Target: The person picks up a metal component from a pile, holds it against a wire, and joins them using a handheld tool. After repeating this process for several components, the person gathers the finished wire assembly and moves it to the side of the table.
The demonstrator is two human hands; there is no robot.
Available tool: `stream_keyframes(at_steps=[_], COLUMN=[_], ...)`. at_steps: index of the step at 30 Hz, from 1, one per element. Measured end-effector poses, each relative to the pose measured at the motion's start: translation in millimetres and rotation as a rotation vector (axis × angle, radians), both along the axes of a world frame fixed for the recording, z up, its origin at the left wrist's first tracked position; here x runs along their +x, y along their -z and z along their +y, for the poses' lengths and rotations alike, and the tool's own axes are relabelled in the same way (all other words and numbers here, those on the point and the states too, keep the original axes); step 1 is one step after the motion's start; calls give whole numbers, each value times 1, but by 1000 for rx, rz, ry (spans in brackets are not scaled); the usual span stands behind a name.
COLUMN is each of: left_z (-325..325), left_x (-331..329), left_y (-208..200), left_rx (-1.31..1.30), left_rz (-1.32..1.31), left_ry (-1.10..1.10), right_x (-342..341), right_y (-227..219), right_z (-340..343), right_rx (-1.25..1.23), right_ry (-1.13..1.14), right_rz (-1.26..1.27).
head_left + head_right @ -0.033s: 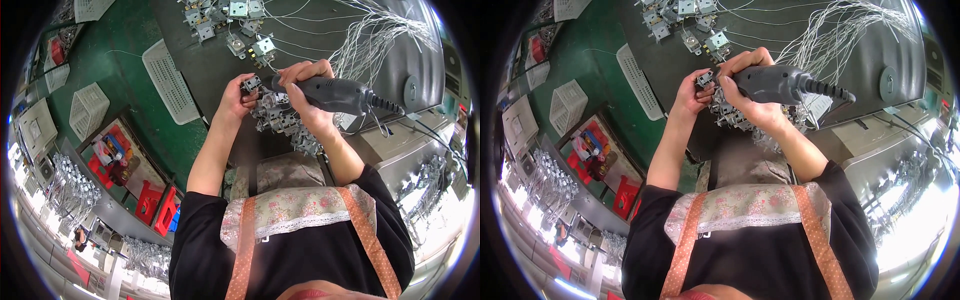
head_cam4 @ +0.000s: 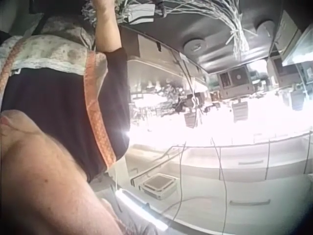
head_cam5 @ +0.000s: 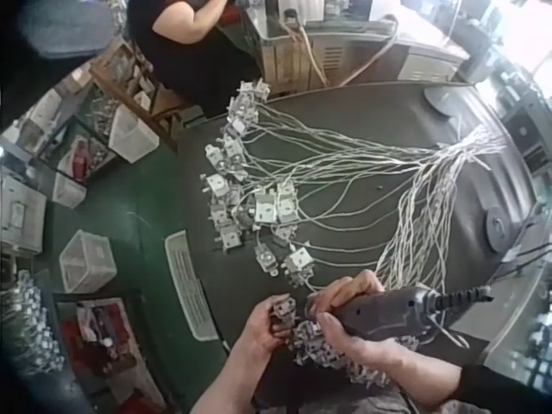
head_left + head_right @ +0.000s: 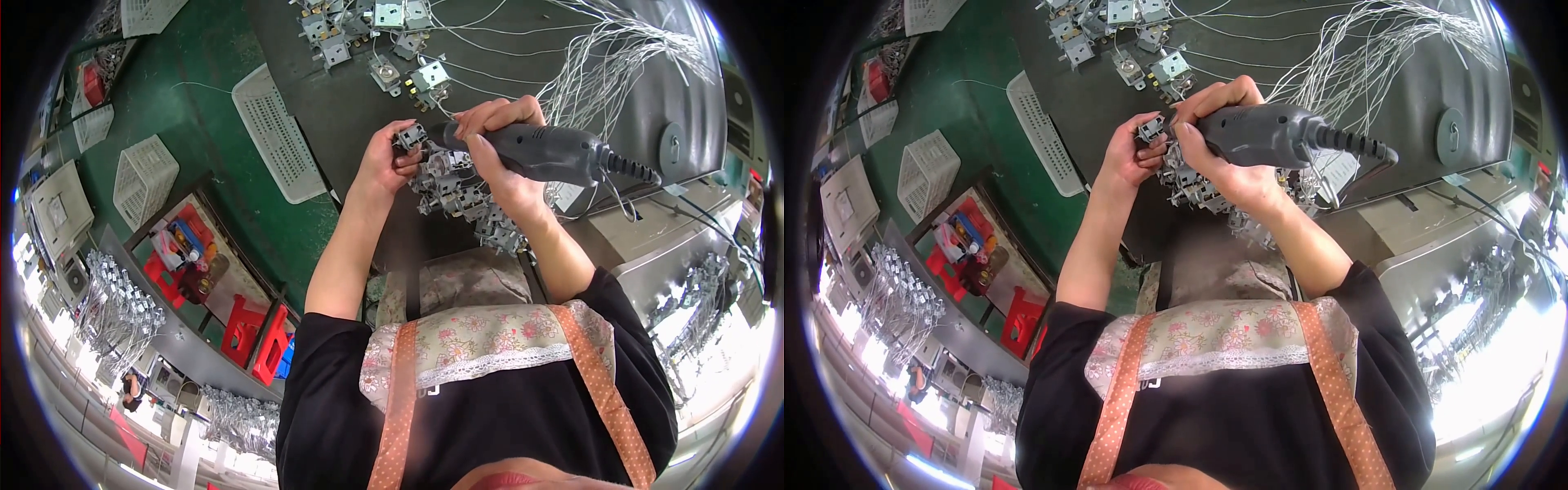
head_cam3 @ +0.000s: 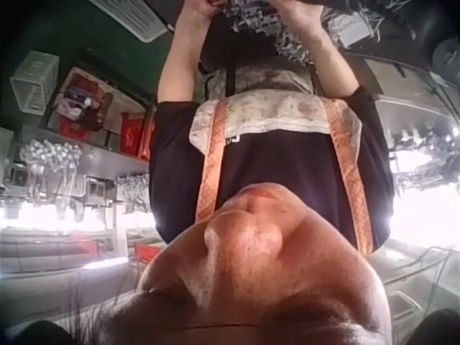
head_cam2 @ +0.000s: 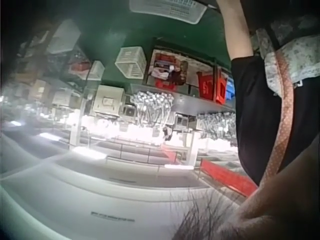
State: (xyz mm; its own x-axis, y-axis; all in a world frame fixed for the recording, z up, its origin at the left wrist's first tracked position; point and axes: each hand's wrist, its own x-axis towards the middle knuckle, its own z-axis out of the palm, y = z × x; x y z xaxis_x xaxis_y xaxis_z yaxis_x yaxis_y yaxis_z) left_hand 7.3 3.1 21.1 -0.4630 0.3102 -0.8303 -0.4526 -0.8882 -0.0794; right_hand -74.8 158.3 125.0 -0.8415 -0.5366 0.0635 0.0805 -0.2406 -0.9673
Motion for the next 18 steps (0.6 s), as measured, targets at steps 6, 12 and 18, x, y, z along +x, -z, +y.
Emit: stream_keyframes(at_steps=[6,12,18], left_z=[-3,5,-21], left_x=[8,6,-8], left_y=[9,-15,-26], left_rx=[-61,-1061,-2468], left_rz=[131,189,597], left_ry=[18,484,835], right_x=[-5,-7,-1], right_y=[-5,0,-4], right_z=[0,13,22], right_rx=[38,14,72], right_ry=[12,91,82], right_rz=[-53,-53,-84])
